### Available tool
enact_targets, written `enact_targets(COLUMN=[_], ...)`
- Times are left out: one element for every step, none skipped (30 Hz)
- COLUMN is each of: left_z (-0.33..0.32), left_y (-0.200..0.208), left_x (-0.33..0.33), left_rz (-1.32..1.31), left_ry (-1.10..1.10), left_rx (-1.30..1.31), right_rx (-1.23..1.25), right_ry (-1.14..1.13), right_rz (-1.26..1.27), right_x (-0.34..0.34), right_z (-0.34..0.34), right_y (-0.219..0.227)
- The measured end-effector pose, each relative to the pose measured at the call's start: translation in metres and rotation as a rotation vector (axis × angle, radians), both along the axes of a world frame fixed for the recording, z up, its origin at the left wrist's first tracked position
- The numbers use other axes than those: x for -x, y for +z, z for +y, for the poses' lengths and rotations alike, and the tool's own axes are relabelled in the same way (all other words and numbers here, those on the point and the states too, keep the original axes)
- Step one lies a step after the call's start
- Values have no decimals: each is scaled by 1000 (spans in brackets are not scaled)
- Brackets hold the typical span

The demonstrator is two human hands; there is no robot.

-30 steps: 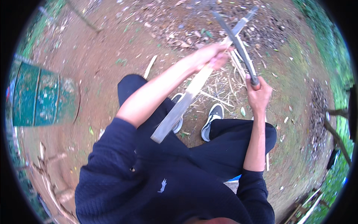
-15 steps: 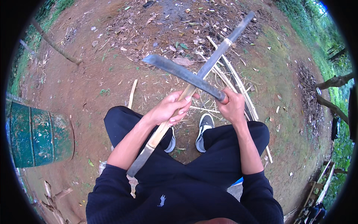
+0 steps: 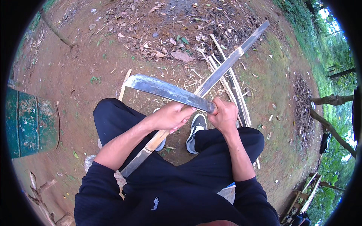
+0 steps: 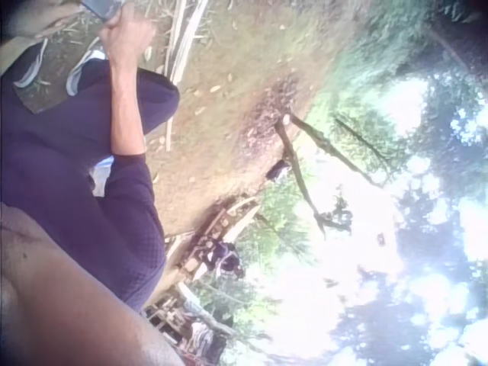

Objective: The person uses a machete to shave and smooth the surface of a long, thin piece of wood while sitting outdoors.

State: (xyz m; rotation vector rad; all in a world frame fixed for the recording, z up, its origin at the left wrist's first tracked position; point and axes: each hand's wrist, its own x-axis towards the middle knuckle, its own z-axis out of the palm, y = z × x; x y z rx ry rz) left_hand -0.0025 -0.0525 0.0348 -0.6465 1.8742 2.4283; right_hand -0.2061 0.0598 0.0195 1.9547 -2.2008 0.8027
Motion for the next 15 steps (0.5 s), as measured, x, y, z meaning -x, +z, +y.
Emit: enact_targets(left_z=[0, 0, 0, 1, 4, 5, 6, 6, 9, 12, 15, 17, 16, 14, 13], left_y=[1, 4, 8, 10, 8, 8, 10, 14, 15, 14, 14, 10, 8, 7, 7], left_x=[0, -1, -1, 0, 0, 0, 1, 0, -1, -4, -6, -5, -5, -3, 1], left_rz=[-34, -19, -7, 4, 5, 4, 2, 76, 85, 91, 97, 177, 171, 166, 173], left_ry=[-14, 8, 26, 43, 46, 49, 52, 69, 53, 40, 28, 1, 20, 39, 63], left_rx=[31, 65, 99, 132, 123, 119, 115, 107, 51, -2, -56, -236, -208, -181, -159], right_rx=[-3, -12, -10, -9, -7, 20, 48, 75, 84, 97, -51, 11, 15, 20, 22], right_ry=[0, -11, -13, -15, -19, -3, 12, 27, -118, -259, -512, -637, -637, -635, -629], right_rz=[36, 66, 37, 7, -22, -7, 8, 23, -3, -33, -32, -33, -59, -86, -98], right_x=[-1, -2, -3, -4, -3, -1, 3, 9, 27, 51, 77, 101, 107, 111, 114], right_z=[-1, -3, -4, -5, -6, -8, -10, -12, -11, -13, -19, -23, -21, -18, -16], right_y=[0, -1, -4, -9, -13, -15, -16, -19, -29, -40, -28, -19, -14, -11, -6])
